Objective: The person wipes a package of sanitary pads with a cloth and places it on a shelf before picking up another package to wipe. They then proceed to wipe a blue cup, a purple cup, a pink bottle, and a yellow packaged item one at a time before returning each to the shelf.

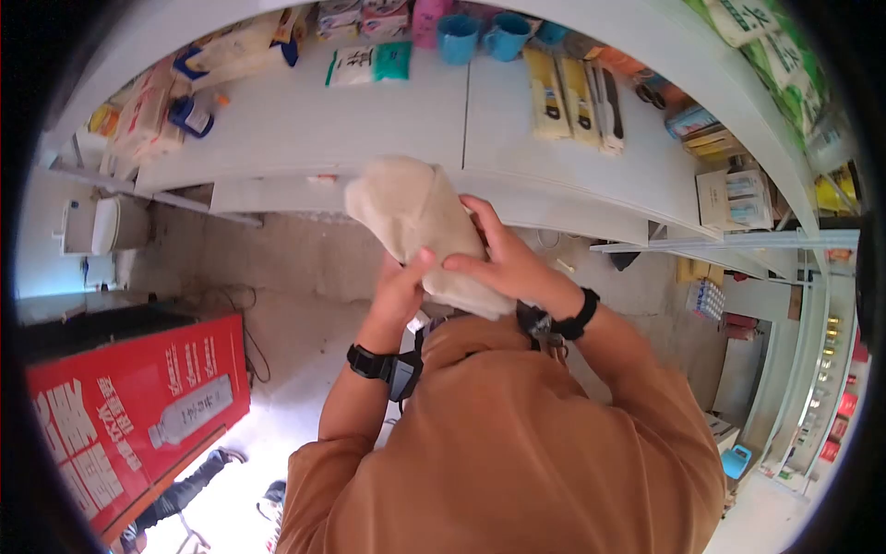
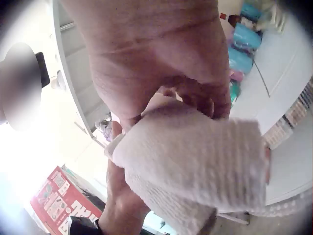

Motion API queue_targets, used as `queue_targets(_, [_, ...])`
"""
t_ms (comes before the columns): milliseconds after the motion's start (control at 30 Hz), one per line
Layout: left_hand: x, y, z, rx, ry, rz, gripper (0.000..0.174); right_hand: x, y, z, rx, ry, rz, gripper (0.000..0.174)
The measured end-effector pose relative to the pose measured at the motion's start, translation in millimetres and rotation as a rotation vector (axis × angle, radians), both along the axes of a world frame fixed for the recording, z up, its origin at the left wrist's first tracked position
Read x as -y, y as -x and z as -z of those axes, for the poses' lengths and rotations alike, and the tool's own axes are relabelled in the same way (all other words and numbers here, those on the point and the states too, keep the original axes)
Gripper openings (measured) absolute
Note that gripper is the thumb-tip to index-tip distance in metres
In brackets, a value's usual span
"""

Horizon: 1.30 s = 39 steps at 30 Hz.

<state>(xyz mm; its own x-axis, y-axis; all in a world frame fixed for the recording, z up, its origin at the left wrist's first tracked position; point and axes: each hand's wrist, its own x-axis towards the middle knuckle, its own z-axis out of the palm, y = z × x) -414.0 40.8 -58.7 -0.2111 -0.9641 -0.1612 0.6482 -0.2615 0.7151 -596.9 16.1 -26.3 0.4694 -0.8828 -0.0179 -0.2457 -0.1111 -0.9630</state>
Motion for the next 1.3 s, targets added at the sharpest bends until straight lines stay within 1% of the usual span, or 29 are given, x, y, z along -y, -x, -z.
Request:
queue_targets(33, [1, 4, 1, 0.009, 0.043, 0.100, 0.069, -4, 7, 5, -0.019, 0.036, 0.070, 0.083])
queue_targets(67, [-1, 10, -1, 0.029, 0.027, 0.128, 0.070, -12, 8, 6, -0.025, 0.040, 0.117, 0.084])
queue_targets(100, [-4, 13, -4, 0.028, 0.036, 0.130, 0.070, -18, 12, 5, -0.026, 0.050, 0.119, 0.084])
queue_targets(167, [-8, 16, -7, 0.026, -0.018, 0.220, 0.068, -23, 20, -3, -0.036, -0.054, 0.079, 0.084])
queue_targets(200, [-9, 18, -8, 0.032, -0.011, 0.215, 0.068, -22, 24, -5, -0.021, -0.027, 0.058, 0.075])
queue_targets(233, [-11, 20, -7, 0.002, -0.063, 0.142, 0.064, -16, 30, -11, -0.016, -0.022, 0.054, 0.075])
queue_targets(300, [-15, 26, -5, -0.061, -0.174, -0.004, 0.058, 6, 43, -26, -0.210, -0.139, -0.086, 0.059])
queue_targets(367, [-18, 21, -1, -0.021, -0.191, -0.052, 0.055, 41, 63, 0, -0.279, 0.476, 0.182, 0.047])
queue_targets(433, [-21, 19, -1, 0.011, -0.214, -0.191, 0.054, 99, 95, 26, -0.332, 0.448, 0.471, 0.040])
queue_targets(500, [-24, 21, -9, 0.037, -0.174, -0.252, 0.054, 160, 132, 57, -0.573, 0.641, 0.621, 0.055])
queue_targets(533, [-27, 24, -11, 0.037, -0.182, -0.301, 0.054, 183, 145, 71, -0.559, 0.640, 0.607, 0.055])
queue_targets(600, [-32, 30, -14, 0.030, -0.224, -0.368, 0.055, 210, 161, 89, -0.874, 0.507, 0.681, 0.069])
queue_targets(633, [-34, 34, -13, 0.039, -0.223, -0.382, 0.055, 215, 166, 94, -0.860, 0.508, 0.671, 0.069])
queue_targets(700, [-36, 47, -9, 0.118, -0.233, -0.461, 0.059, 221, 167, 94, -0.901, 0.313, 0.645, 0.081])
queue_targets(767, [-40, 57, -13, 0.132, -0.245, -0.487, 0.059, 221, 169, 96, -0.866, 0.352, 0.612, 0.080])
queue_targets(833, [-45, 67, -15, 0.146, -0.257, -0.512, 0.059, 222, 175, 93, -0.807, 0.295, 0.681, 0.071])
queue_targets(867, [-46, 72, -15, 0.139, -0.250, -0.525, 0.059, 219, 176, 86, -0.866, 0.343, 0.674, 0.066])
queue_targets(900, [-46, 75, -15, 0.133, -0.242, -0.534, 0.059, 220, 178, 87, -0.858, 0.344, 0.665, 0.066])
queue_targets(967, [-46, 80, -16, 0.153, -0.246, -0.552, 0.059, 219, 184, 85, -0.853, 0.455, 0.642, 0.065])
queue_targets(1033, [-44, 85, -16, 0.173, -0.248, -0.560, 0.059, 218, 182, 82, -0.863, 0.476, 0.637, 0.065])
queue_targets(1100, [-39, 87, -14, 0.102, -0.253, -0.532, 0.057, 216, 179, 79, -0.873, 0.494, 0.646, 0.066])
queue_targets(1167, [-35, 93, -15, 0.124, -0.252, -0.518, 0.056, 218, 176, 76, -0.929, 0.325, 0.571, 0.074])
queue_targets(1200, [-34, 95, -15, 0.139, -0.257, -0.509, 0.055, 219, 175, 74, -0.925, 0.320, 0.580, 0.074])
queue_targets(1267, [-33, 101, -16, 0.144, -0.254, -0.493, 0.055, 222, 174, 66, -0.901, 0.130, 0.539, 0.075])
queue_targets(1300, [-35, 103, -16, 0.143, -0.256, -0.486, 0.054, 221, 172, 62, -0.899, 0.127, 0.542, 0.075])
